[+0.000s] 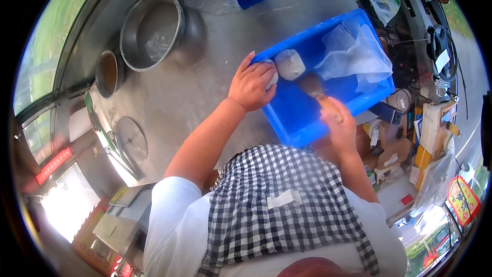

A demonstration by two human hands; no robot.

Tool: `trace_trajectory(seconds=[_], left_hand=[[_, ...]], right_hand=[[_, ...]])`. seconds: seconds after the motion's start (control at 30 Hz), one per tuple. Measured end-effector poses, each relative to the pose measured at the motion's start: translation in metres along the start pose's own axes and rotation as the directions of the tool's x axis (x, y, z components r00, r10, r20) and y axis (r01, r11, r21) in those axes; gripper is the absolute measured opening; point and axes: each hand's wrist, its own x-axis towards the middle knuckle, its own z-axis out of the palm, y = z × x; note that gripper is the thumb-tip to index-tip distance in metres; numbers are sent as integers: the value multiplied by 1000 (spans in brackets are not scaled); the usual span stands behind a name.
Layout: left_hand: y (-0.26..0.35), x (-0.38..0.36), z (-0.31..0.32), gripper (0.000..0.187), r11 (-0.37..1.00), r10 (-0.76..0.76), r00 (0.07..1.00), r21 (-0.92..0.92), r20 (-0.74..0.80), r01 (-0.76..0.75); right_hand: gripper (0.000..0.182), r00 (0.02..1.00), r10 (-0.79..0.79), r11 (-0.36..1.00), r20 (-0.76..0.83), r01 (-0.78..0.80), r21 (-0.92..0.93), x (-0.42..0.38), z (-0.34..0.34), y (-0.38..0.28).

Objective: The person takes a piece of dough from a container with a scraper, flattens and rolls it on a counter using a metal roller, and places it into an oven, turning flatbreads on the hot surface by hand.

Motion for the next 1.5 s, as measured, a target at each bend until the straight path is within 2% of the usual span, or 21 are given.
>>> trace_trajectory(seconds=[0.03,0.13,0.43,0.53,0.63,0.97,1.17,1.27,1.3,1.37,1.4,1.5], left_hand=[[0,0,1,39,1000,0,1000,3,1,0],[1,0,2,39,1000,-5,1000,12,5,5],[-2,-1,1,42,999,17,999,36,29,-18],[2,-1,2,46,999,31,999,33,33,-32],[-4,0,3,50,997,58,998,52,23,-59],[3,-1,0,61,1000,16,999,-5,31,-16],[18,3,-9,66,926,-193,978,-344,-84,153],[40,13,-22,75,836,-311,939,-513,-144,198],[44,17,-26,79,803,-343,926,-560,-160,201],[49,23,-30,83,809,-362,919,-543,-157,225],[49,24,-32,85,812,-374,914,-532,-158,240],[40,21,-38,87,822,-410,891,-502,-194,268]], right_hand=[[47,999,38,999,14,-38,18,-1,3,-1],[50,983,180,979,44,-174,-111,-3,13,-11],[53,947,303,948,107,-311,63,-6,31,-20],[54,964,248,958,90,-259,128,13,48,-13],[53,960,267,941,87,-279,190,25,56,-1],[56,965,206,916,161,-248,316,47,63,6],[55,982,86,964,170,-125,236,17,34,-11],[52,984,28,1000,176,-25,-19,0,28,-38],[51,983,-78,994,168,90,-67,-1,29,-39],[50,941,-289,935,174,317,-161,-3,37,-41],[47,933,-322,931,162,343,-126,-8,45,-53],[46,831,-488,772,267,554,-311,-8,53,-75]])
